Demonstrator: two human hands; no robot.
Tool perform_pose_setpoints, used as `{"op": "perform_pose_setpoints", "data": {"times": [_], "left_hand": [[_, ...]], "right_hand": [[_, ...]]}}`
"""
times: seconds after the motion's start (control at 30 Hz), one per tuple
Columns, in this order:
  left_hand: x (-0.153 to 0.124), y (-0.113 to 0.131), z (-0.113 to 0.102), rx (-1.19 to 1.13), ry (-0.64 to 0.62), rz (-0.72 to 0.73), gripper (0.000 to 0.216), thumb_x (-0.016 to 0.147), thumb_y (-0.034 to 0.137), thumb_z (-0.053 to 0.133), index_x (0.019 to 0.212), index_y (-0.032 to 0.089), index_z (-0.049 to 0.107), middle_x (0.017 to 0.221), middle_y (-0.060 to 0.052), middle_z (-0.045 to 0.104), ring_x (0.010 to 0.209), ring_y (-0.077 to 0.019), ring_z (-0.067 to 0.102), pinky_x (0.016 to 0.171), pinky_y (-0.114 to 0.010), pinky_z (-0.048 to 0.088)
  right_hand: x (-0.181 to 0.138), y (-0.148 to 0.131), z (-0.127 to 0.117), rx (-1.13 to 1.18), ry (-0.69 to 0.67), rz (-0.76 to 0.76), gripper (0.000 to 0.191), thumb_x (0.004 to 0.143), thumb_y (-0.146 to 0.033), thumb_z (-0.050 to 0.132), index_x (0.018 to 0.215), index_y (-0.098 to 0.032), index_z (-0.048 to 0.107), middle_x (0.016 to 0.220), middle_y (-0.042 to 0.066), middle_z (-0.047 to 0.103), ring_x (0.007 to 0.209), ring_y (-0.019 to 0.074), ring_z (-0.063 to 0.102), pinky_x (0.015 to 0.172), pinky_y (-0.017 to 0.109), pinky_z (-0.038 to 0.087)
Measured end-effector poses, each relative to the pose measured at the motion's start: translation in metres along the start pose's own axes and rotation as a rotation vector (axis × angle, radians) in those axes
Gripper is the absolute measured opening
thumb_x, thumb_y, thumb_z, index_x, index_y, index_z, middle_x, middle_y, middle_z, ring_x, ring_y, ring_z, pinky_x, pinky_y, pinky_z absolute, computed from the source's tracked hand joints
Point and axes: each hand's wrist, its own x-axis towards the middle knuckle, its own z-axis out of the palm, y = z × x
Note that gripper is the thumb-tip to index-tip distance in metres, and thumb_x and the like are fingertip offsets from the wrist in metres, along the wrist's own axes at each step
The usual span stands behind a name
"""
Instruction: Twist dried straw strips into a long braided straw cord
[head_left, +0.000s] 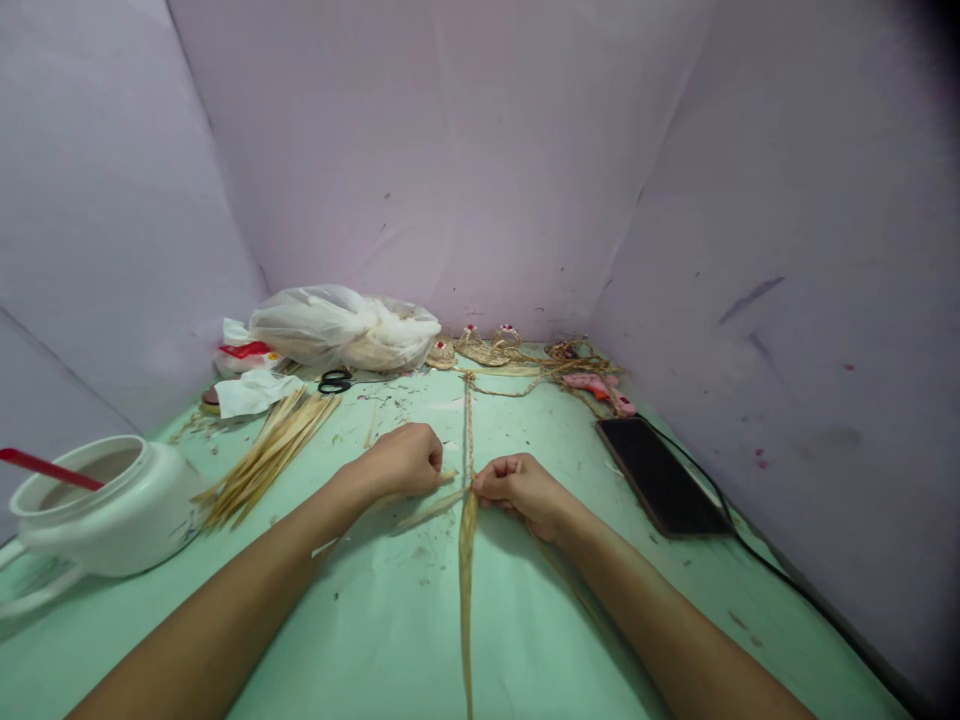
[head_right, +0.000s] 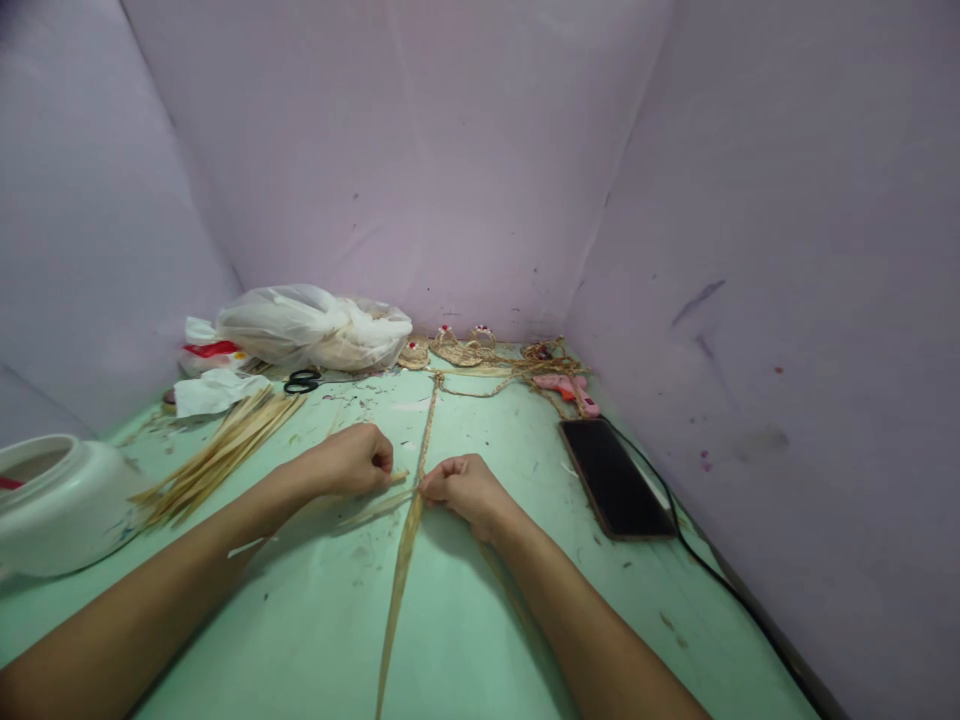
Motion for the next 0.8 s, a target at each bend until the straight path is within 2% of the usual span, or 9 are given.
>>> {"op": "perform_pose_setpoints", "data": {"times": [0.13,0.23,0.4,0.57,0.8], "left_hand": [[0.002,0.004,0.007,-0.142,-0.084,0.062,0.019,0.052,0.021,0.05,0.063,0.015,0.064,0.054,0.0,0.055,0.052,-0.0111,0.046,0.047,-0.02,0.03],[0.001,0.007,0.006,-0.244,-0.136,0.057,0.019,0.051,0.021,0.05,0.063,0.014,0.063,0.052,0.001,0.052,0.05,-0.0098,0.043,0.046,-0.019,0.03],[-0.002,0.01,0.005,-0.492,-0.242,-0.035,0.016,0.053,0.024,0.05,0.061,0.014,0.06,0.044,0.004,0.043,0.041,-0.0074,0.037,0.041,-0.019,0.028],[-0.001,0.015,0.008,-0.643,-0.331,-0.097,0.018,0.054,0.029,0.054,0.062,0.013,0.059,0.049,0.001,0.053,0.036,-0.0056,0.034,0.036,-0.019,0.023],[0.003,0.015,0.012,-0.73,-0.327,-0.239,0.016,0.058,0.027,0.052,0.064,0.015,0.06,0.033,0.005,0.034,0.032,-0.0057,0.024,0.036,-0.02,0.016]], "right_hand": [[0.0,0.0,0.0,0.006,0.017,0.005,0.005,0.055,-0.014,0.058,0.052,-0.012,0.056,0.042,-0.003,0.05,0.036,0.0029,0.025,0.038,0.021,0.014],[0.0,0.0,0.0,0.005,0.019,0.005,0.005,0.055,-0.014,0.058,0.051,-0.012,0.055,0.041,-0.004,0.049,0.035,0.0028,0.025,0.038,0.021,0.013],[0.002,0.003,0.0,-0.019,0.023,-0.007,0.005,0.056,-0.015,0.059,0.052,-0.013,0.056,0.043,-0.004,0.051,0.035,0.0027,0.026,0.038,0.021,0.013],[0.002,0.001,0.001,-0.009,0.026,-0.008,0.007,0.056,-0.015,0.059,0.051,-0.013,0.056,0.042,-0.004,0.05,0.036,0.003,0.027,0.038,0.02,0.015],[-0.001,-0.001,0.002,0.007,0.022,0.0,0.006,0.057,-0.013,0.058,0.051,-0.012,0.055,0.04,-0.004,0.049,0.035,0.0027,0.027,0.038,0.02,0.014]]}}
